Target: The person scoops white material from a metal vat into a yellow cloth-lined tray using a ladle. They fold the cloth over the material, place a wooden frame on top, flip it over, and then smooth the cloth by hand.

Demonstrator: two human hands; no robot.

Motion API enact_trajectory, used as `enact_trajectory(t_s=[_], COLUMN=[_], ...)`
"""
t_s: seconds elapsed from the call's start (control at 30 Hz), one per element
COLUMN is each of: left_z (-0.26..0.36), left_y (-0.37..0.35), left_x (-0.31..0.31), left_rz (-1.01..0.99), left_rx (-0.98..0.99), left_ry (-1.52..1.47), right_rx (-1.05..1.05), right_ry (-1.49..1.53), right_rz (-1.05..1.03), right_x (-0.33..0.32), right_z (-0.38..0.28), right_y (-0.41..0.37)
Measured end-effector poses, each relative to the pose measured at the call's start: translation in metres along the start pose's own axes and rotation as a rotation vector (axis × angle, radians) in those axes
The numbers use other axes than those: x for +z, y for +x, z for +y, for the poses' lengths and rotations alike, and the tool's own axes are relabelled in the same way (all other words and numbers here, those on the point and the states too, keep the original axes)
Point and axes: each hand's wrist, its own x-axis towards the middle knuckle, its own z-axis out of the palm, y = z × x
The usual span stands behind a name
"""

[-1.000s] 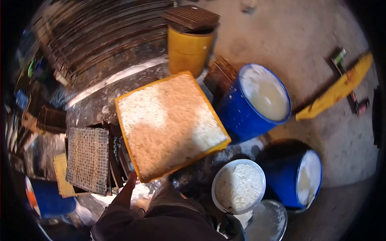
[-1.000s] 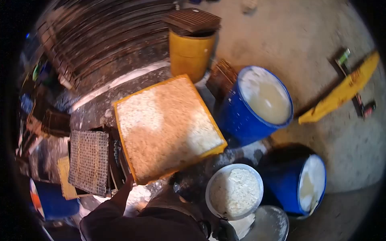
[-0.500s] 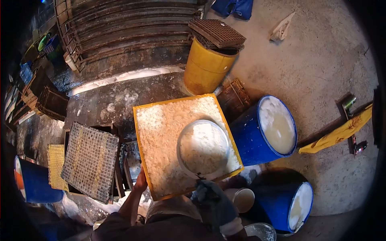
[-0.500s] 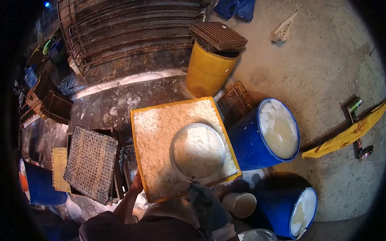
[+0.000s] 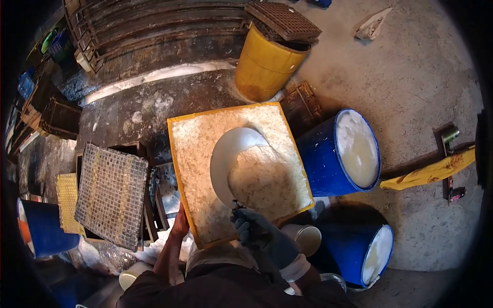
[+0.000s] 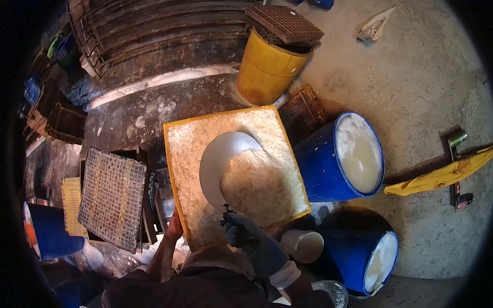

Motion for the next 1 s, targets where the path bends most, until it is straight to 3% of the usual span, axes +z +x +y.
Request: enact_trajectory(t_s=[0.03, 0.07, 0.17, 0.23, 0.3, 0.37, 0.47, 0.5, 0.57, 0.63, 0.7, 0.77, 0.83, 0.87, 0.9, 0.97, 1.0], left_z=[-0.011, -0.036, -0.043, -0.038, -0.058, -0.058, -0.064, -0.102, -0.154, -0.156, -0.171, -0.162, -0.126, -0.138, -0.133, -0.127, -0.134], left_y=[0.0, 0.002, -0.005, -0.003, -0.001, 0.0, -0.004, -0.01, -0.022, -0.058, -0.082, -0.1, -0.108, -0.116, -0.121, -0.134, -0.138], left_x=[-0.007, -0.026, -0.036, -0.044, -0.07, -0.073, -0.081, -0.115, -0.164, -0.137, -0.118, -0.072, -0.012, -0.016, -0.008, -0.015, -0.025], left_rz=[0.031, 0.032, 0.049, 0.055, 0.228, 0.213, 0.291, 0.228, 0.098, -0.051, -0.256, -0.178, 0.071, 0.091, 0.071, -0.024, -0.049], left_rx=[-0.044, -0.157, -0.108, -0.169, -0.523, -0.517, -0.432, -0.457, -0.489, -0.465, -0.233, -0.23, -0.412, -0.247, -0.32, -0.191, -0.183], left_ry=[0.005, -0.262, -0.151, 0.022, -0.104, -0.009, 0.187, 0.311, 0.56, 1.299, 1.226, 1.107, 1.205, 1.248, 1.232, 0.802, 0.401], right_rx=[0.035, 0.067, 0.122, 0.377, 0.373, 0.363, 0.115, -0.163, -0.437, -0.416, -0.389, -0.53, -0.54, -0.577, -0.603, -0.607, -0.811], right_ry=[-0.001, -0.002, 0.003, 0.026, 0.043, 0.053, -0.133, -0.4, -0.644, -0.425, -0.205, -0.241, -0.105, -0.086, -0.097, -0.132, -0.252], right_rz=[0.022, 0.042, 0.076, -0.232, -0.349, -0.473, -0.601, -0.34, -0.088, -0.247, -0.401, -0.008, 0.081, 0.259, 0.547, 1.004, 1.025], right_x=[0.002, 0.005, -0.006, -0.038, -0.029, -0.019, -0.009, -0.012, -0.026, -0.046, -0.071, -0.127, -0.234, -0.278, -0.319, -0.398, -0.44], right_z=[0.0, 0.0, 0.003, 0.002, 0.006, 0.001, 0.003, 0.01, 0.012, 0.004, -0.006, -0.013, -0.018, -0.015, -0.007, 0.014, 0.03], right_y=[0.005, 0.01, 0.035, 0.073, 0.079, 0.068, 0.018, -0.013, -0.055, -0.089, -0.119, -0.128, -0.137, -0.147, -0.166, -0.2, -0.206])
